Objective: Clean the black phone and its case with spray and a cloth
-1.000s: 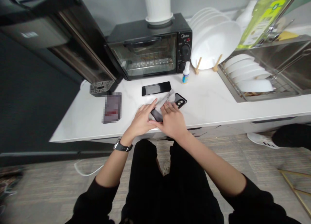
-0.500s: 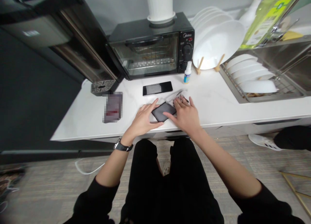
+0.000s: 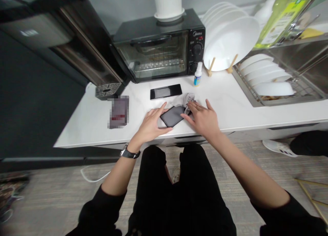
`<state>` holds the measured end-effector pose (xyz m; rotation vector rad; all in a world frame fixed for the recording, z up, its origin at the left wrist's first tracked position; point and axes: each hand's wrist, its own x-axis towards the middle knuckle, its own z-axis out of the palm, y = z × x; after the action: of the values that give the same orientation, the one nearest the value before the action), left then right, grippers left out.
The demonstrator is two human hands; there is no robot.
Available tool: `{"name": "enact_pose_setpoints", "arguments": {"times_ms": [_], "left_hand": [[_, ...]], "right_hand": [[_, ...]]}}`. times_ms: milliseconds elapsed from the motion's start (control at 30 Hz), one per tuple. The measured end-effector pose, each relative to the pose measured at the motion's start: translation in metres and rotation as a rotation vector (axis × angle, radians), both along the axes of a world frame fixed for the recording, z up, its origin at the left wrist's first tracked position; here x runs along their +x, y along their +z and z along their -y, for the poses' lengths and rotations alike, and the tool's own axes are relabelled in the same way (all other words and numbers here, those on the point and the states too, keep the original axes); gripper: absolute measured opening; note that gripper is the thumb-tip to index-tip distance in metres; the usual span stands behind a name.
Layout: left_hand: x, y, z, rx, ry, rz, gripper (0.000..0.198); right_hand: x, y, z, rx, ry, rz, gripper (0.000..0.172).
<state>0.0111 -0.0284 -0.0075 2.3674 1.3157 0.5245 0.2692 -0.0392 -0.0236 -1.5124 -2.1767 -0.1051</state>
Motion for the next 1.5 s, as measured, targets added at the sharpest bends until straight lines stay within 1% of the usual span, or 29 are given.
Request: {"name": "enact_pose_setpoints", "arguments": {"times_ms": [33, 100, 167, 200, 233, 267, 300, 367, 400, 467, 533, 600, 667, 733, 767, 800, 867, 933, 967, 1033, 1067, 1133, 1200, 1267, 1300, 1333, 1400, 1433, 1500], "left_hand": [[0.000, 0.000, -0.001, 0.003, 0.000, 0.000, 0.108], [-0.001, -0.001, -0.002, 0.003, -0.009, -0.007, 0.106], [-0.002, -0.001, -0.002, -0.004, -0.018, -0.030, 0.106], [-0.003, -0.001, -0.002, -0.008, -0.019, -0.040, 0.107], [-0.003, -0.001, -0.002, -0.010, -0.018, -0.046, 0.109], [-0.003, -0.001, -0.001, -0.009, -0.014, -0.046, 0.111], [-0.003, -0.001, 0.000, -0.005, -0.010, -0.040, 0.111], [-0.002, 0.000, 0.001, 0.006, -0.008, -0.023, 0.111], [-0.001, 0.001, 0.002, 0.010, -0.008, -0.015, 0.110], [0.000, 0.002, 0.002, 0.012, -0.010, -0.002, 0.108], [0.001, 0.002, 0.001, 0.010, -0.008, 0.009, 0.106], [0.001, 0.002, 0.000, 0.004, -0.006, 0.014, 0.105], [0.000, 0.002, -0.002, 0.001, -0.010, 0.009, 0.103], [-0.002, 0.001, -0.003, -0.003, -0.017, -0.021, 0.103], [-0.002, 0.000, -0.003, -0.006, -0.020, -0.039, 0.104], [-0.003, 0.000, -0.003, -0.008, -0.024, -0.052, 0.105], [-0.004, -0.001, -0.002, -0.002, -0.031, -0.051, 0.106], [-0.003, 0.000, -0.001, 0.015, -0.031, -0.024, 0.105], [-0.002, 0.000, 0.000, 0.019, -0.029, -0.011, 0.105], [0.000, 0.002, 0.000, 0.014, -0.021, 0.008, 0.105], [0.000, 0.002, 0.000, 0.006, -0.017, 0.013, 0.105], [0.000, 0.002, -0.001, -0.004, -0.009, 0.020, 0.104], [-0.001, 0.001, -0.002, -0.002, -0.013, 0.018, 0.101], [-0.003, -0.001, -0.003, 0.000, -0.020, 0.000, 0.101], [-0.004, -0.002, -0.003, 0.002, -0.024, -0.012, 0.102], [-0.004, -0.002, -0.003, 0.006, -0.025, -0.022, 0.103], [-0.003, -0.002, -0.001, 0.021, -0.019, -0.022, 0.105], [-0.002, -0.002, -0.001, 0.029, -0.018, -0.013, 0.104], [0.000, 0.000, 0.000, 0.035, -0.017, 0.007, 0.103]], "right_hand": [[-0.009, -0.001, -0.002, 0.005, -0.008, -0.002, 0.071], [-0.038, -0.002, 0.003, 0.000, 0.039, -0.020, 0.081], [-0.068, -0.002, 0.019, -0.021, 0.150, -0.049, 0.084], [-0.079, -0.001, 0.028, -0.031, 0.194, -0.064, 0.087], [-0.085, -0.001, 0.036, -0.039, 0.230, -0.081, 0.087], [-0.085, -0.001, 0.042, -0.049, 0.253, -0.097, 0.083], [-0.079, -0.002, 0.046, -0.059, 0.260, -0.110, 0.076], [-0.054, -0.003, 0.043, -0.070, 0.244, -0.121, 0.057], [-0.039, -0.003, 0.037, -0.066, 0.215, -0.117, 0.051], [-0.011, -0.003, 0.021, -0.034, 0.121, -0.091, 0.050], [0.001, -0.004, 0.006, 0.000, 0.024, -0.064, 0.054], [-0.010, -0.004, 0.001, 0.009, -0.036, -0.058, 0.061], [-0.040, -0.005, 0.009, 0.000, -0.022, -0.079, 0.069], [-0.072, -0.005, 0.026, -0.023, 0.108, -0.108, 0.070], [-0.084, -0.005, 0.034, -0.031, 0.141, -0.116, 0.076], [-0.089, -0.005, 0.041, -0.037, 0.181, -0.126, 0.077], [-0.082, -0.004, 0.046, -0.048, 0.215, -0.133, 0.068], [-0.055, -0.004, 0.035, -0.051, 0.196, -0.118, 0.054], [-0.040, -0.004, 0.026, -0.043, 0.155, -0.106, 0.050], [-0.017, -0.004, 0.004, -0.012, 0.033, -0.085, 0.052], [-0.014, -0.004, -0.004, 0.002, -0.023, -0.079, 0.055], [-0.025, -0.004, -0.011, 0.015, -0.078, -0.075, 0.065], [-0.053, -0.004, -0.001, 0.012, -0.040, -0.082, 0.079], [-0.081, -0.002, 0.020, -0.030, 0.105, -0.084, 0.081], [-0.089, -0.001, 0.031, -0.044, 0.155, -0.092, 0.082], [-0.092, 0.001, 0.041, -0.061, 0.201, -0.099, 0.081], [-0.079, 0.004, 0.051, -0.086, 0.236, -0.105, 0.071], [-0.066, 0.005, 0.050, -0.090, 0.227, -0.101, 0.065], [-0.036, 0.005, 0.037, -0.074, 0.154, -0.074, 0.056]]}}
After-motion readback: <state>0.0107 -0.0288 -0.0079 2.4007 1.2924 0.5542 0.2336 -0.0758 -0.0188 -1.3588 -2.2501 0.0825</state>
